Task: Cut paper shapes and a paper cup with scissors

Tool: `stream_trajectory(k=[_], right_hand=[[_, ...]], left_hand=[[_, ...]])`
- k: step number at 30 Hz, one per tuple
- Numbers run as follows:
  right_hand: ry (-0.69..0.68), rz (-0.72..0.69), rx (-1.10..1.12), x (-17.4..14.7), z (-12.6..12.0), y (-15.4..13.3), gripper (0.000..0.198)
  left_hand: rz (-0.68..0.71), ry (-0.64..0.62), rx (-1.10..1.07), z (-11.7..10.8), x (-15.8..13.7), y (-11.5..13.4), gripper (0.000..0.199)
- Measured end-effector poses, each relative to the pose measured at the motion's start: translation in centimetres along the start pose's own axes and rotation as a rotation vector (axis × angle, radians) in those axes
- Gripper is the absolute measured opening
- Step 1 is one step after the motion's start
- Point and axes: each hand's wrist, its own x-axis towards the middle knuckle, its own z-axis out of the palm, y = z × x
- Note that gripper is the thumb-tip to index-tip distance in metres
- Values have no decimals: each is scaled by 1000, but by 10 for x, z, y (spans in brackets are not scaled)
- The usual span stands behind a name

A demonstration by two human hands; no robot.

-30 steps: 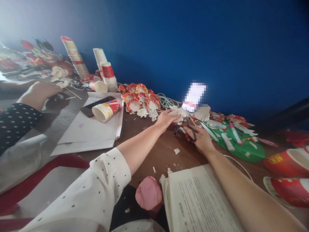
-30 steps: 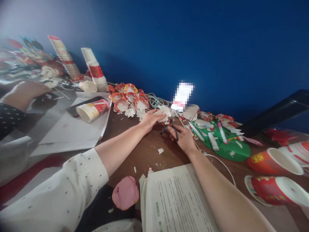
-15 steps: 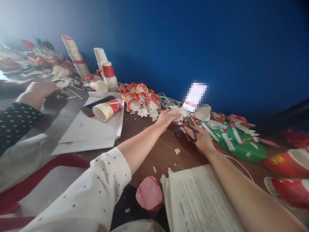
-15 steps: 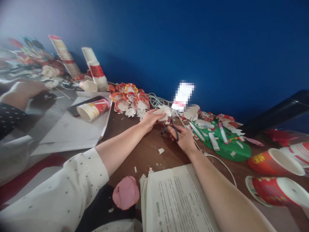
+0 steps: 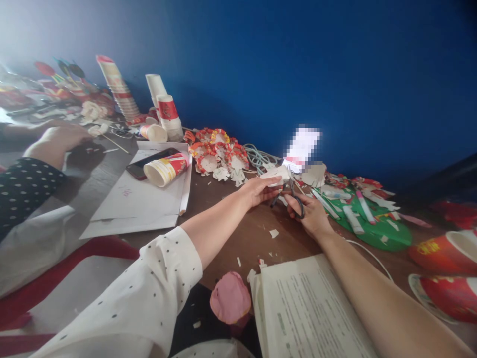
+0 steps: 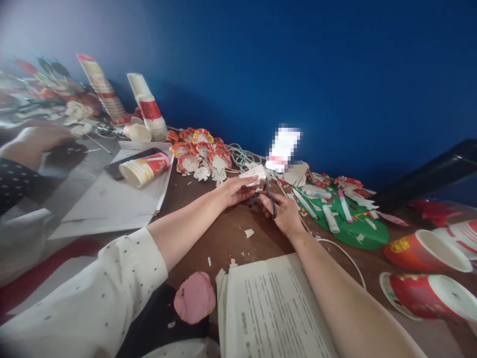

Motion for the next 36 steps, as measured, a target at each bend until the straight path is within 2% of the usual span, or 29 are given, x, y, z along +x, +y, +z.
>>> stream_trajectory(k=[3, 10, 19, 29, 36], right_hand=[[-9, 5, 9, 1, -1, 3, 49], [-8, 9, 6, 0, 1, 2, 51], [-15, 14, -10, -1, 1, 0, 49], [-47, -8, -40, 2, 0, 6, 49], [-71, -15, -28, 3, -1, 6, 54]], left_hand=[[33, -51, 40, -2, 4, 2, 18], [158, 17, 75, -3, 7, 3, 18], [169, 50, 51, -1, 6, 3, 21], [215, 69, 37, -1, 5, 1, 14], [220, 89, 24, 0, 4, 2, 21]])
